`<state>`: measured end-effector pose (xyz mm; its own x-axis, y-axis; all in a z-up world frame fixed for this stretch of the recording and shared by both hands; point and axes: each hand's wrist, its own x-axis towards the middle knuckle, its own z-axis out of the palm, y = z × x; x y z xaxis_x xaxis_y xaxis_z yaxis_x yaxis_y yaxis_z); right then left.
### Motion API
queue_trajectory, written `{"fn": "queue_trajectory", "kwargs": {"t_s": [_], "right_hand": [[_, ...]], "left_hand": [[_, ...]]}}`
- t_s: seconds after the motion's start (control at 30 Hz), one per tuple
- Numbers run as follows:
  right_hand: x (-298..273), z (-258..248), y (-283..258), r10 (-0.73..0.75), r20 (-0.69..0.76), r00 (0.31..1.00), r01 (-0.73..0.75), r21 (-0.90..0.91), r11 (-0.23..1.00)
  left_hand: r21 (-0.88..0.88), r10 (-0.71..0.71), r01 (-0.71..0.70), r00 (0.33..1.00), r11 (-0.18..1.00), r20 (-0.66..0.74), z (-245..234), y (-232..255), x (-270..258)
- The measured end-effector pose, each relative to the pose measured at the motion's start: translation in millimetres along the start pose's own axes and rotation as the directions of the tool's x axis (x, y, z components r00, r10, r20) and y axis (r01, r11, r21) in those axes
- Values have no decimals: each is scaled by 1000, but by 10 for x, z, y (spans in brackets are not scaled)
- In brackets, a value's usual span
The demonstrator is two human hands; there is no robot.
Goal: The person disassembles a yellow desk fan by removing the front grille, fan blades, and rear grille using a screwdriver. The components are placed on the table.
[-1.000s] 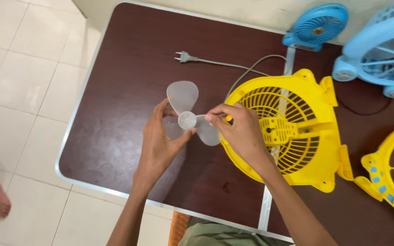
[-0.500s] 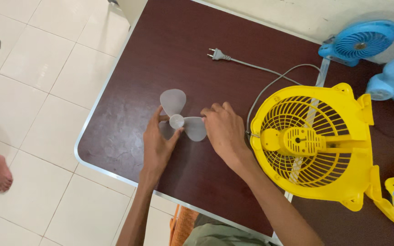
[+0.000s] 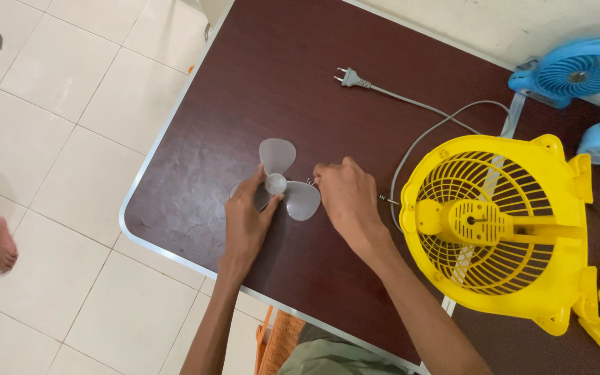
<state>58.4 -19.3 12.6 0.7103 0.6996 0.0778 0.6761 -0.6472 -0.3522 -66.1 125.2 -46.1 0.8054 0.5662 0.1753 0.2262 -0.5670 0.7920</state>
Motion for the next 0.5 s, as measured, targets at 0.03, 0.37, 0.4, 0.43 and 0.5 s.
{"fn": "queue_trajectory", "kwargs": {"t_s": [0.03,0.37,0.4,0.43,0.5], "right_hand": [[-3,-17,-3,0,-8,1000,0,33,999],[-18,-300,-68,41,-167,985,-3,220,976],[-27,-396,-63,42,-231,972,14,235,972],[-26,-503,-55,38,-279,960,50,303,952],[-11,-723,-39,41,-372,927,131,427,894]], "left_hand": [[9,-4,4,1000,1000,-4,-2,10,-5],[110,163,-152,982,982,-98,-45,449,-3],[29,126,-125,990,992,-69,-51,538,-8],[-50,92,-94,995,994,-37,-53,629,-6],[1,211,-211,975,977,-75,-36,804,44]]}}
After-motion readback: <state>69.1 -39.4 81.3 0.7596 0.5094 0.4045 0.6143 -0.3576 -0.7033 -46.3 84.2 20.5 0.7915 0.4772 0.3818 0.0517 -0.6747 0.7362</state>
